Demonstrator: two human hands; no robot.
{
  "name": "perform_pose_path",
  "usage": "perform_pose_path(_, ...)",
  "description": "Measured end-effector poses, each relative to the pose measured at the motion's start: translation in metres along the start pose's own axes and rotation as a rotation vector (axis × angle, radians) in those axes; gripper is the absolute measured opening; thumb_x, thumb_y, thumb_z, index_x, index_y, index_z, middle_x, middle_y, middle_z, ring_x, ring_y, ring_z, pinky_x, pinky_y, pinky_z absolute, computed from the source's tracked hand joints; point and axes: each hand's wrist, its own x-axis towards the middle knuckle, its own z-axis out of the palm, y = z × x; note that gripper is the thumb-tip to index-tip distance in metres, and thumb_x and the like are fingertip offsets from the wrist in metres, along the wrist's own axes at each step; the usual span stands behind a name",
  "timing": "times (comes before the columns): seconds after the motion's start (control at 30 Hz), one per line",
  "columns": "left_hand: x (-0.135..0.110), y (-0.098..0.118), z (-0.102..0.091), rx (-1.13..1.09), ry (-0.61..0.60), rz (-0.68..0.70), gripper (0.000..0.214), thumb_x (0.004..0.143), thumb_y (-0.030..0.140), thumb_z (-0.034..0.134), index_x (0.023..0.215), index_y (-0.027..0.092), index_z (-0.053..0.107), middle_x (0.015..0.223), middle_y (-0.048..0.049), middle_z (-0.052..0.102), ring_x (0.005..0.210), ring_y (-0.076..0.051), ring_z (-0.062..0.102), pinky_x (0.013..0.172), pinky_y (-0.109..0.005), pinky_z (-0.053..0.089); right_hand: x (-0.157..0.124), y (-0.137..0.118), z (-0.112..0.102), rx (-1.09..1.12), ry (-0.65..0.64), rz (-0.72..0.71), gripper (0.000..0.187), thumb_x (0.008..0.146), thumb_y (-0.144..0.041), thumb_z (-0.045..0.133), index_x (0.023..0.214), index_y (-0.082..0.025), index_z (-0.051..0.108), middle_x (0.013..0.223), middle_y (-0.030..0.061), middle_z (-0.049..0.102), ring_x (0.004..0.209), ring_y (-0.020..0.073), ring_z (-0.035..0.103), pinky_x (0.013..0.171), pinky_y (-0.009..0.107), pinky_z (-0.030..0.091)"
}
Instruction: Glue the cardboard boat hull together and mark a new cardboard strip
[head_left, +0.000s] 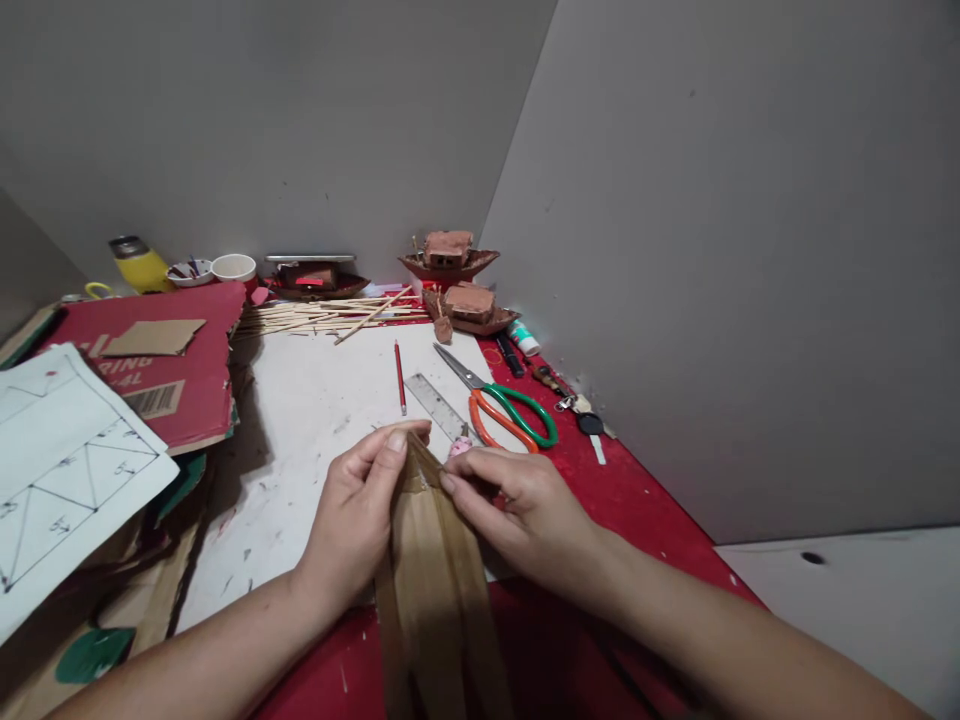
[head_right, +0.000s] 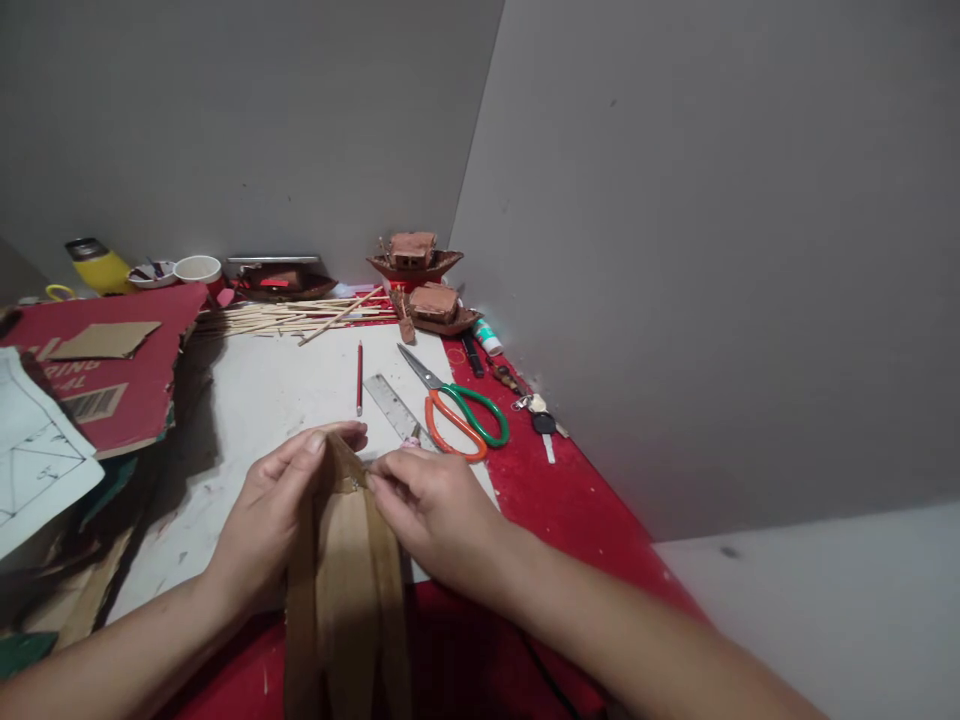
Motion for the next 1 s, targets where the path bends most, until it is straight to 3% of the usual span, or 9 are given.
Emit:
perform_pose_path(0.13,0.003,0.002,-0.001,0.130,0.005,0.055,0.036,0.091,0.042,0.053,0.121,0.023,0.061,0.115,-0.0054,0.068,0.105,-0.021,0.061,0.088,-0.029,0.045,-0.002,0.009,0.001,0.025,0.026,0.054,0.022,0.089,-0.020,0.048,0.069,-0.018,0.057,0.062,0.0013,0.058,0.055,0.0116,0.052,0.055,0.022,0.041)
perform_pose_path(0.3,0.007,-0.001,-0.004,0.355,-0.108,0.047,0.021,0.090,0.035,0.054,0.092,0.019,0.067,0.081,-0.0028,0.067,0.076,-0.018,0.058,0.068,-0.026,0.045,-0.005,0.018,0.001,0.013,0.056,0.088,0.019,0.088,-0.020,0.049,0.074,-0.017,0.061,0.068,0.0040,0.065,0.059,0.0137,0.058,0.057,0.023,0.044)
perform_pose_path(0.4,0.007,-0.004,-0.005,0.465,-0.112,0.079,0.024,0.092,0.035,0.049,0.084,0.019,0.065,0.075,-0.0026,0.064,0.072,-0.018,0.055,0.065,-0.026,0.043,-0.005,0.019,0.001,0.015,0.051,0.084,0.020,0.089,-0.019,0.048,0.074,-0.017,0.060,0.068,0.0042,0.064,0.059,0.0140,0.058,0.058,0.024,0.044)
perform_pose_path(0.6,0.007,-0.005,-0.004,0.502,-0.117,0.095,0.026,0.092,0.033,0.047,0.080,0.018,0.064,0.072,-0.0025,0.063,0.069,-0.017,0.053,0.062,-0.026,0.041,-0.004,0.019,0.003,0.002,0.035,0.031,0.020,0.089,-0.016,0.048,0.072,-0.018,0.057,0.065,0.0021,0.060,0.061,0.0137,0.056,0.059,0.023,0.043)
perform_pose_path(1.0,0.009,-0.010,-0.004,0.468,-0.134,0.072,0.027,0.093,0.034,0.047,0.090,0.017,0.067,0.076,-0.0024,0.066,0.070,-0.016,0.055,0.063,-0.025,0.044,-0.004,0.023,0.007,-0.013,0.084,-0.012,0.018,0.087,-0.013,0.051,0.070,-0.018,0.058,0.064,0.0019,0.060,0.058,0.0132,0.057,0.057,0.023,0.046)
